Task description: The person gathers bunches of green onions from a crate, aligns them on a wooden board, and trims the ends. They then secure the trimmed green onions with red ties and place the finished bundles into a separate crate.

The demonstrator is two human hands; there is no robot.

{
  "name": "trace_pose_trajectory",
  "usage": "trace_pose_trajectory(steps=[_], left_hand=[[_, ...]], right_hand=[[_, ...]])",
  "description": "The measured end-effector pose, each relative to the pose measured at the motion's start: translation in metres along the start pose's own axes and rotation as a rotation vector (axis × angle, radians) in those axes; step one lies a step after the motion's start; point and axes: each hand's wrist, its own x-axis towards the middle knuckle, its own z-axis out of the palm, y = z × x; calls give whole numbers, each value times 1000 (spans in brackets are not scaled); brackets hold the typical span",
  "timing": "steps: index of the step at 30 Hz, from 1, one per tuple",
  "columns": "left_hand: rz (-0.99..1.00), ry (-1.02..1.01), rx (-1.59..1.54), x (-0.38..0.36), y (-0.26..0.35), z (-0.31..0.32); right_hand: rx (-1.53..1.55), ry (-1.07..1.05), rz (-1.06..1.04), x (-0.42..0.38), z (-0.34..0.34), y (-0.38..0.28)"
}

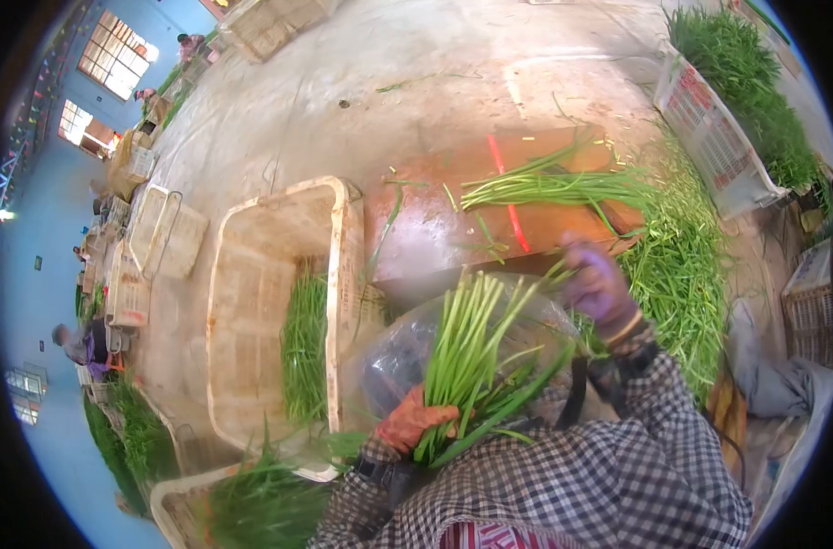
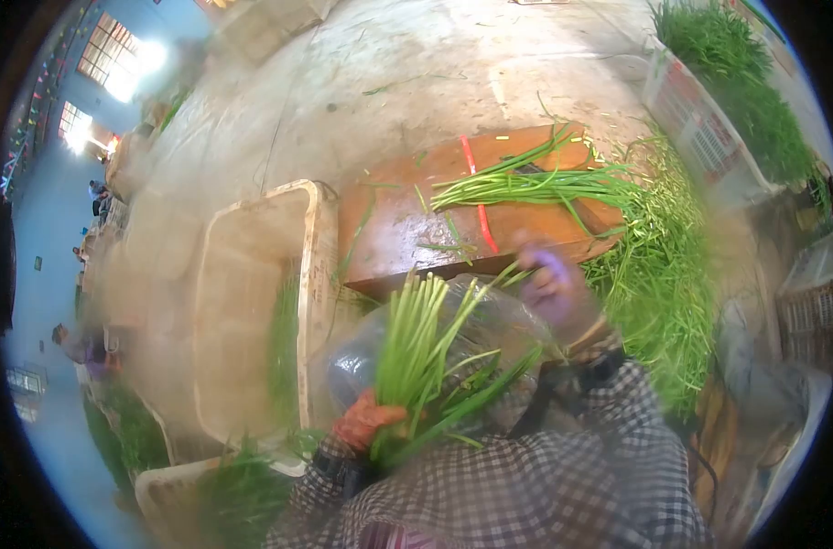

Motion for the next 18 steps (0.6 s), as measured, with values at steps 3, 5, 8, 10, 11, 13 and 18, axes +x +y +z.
trace_pose_trajectory(steps=[3,5,8,10,11,13,18], left_hand=[[3,-1,-18,-1,-4,-5],[-64,-20,117,7,2,-5],[46,-66,195,14,-1,2],[95,-107,174,20,-7,7],[70,-130,155,22,-8,8],[59,-131,195,26,-11,9],[218,-40,431,25,-16,17]], right_hand=[[-1144,431,175,-11,3,-64],[-1526,327,151,-19,25,-73],[-2074,150,123,-32,60,-67],[-2244,-7,-31,-27,100,-54],[-2227,-88,-179,-15,124,-39],[-2259,-286,-302,3,138,-14],[-2156,-579,-289,30,111,36]])
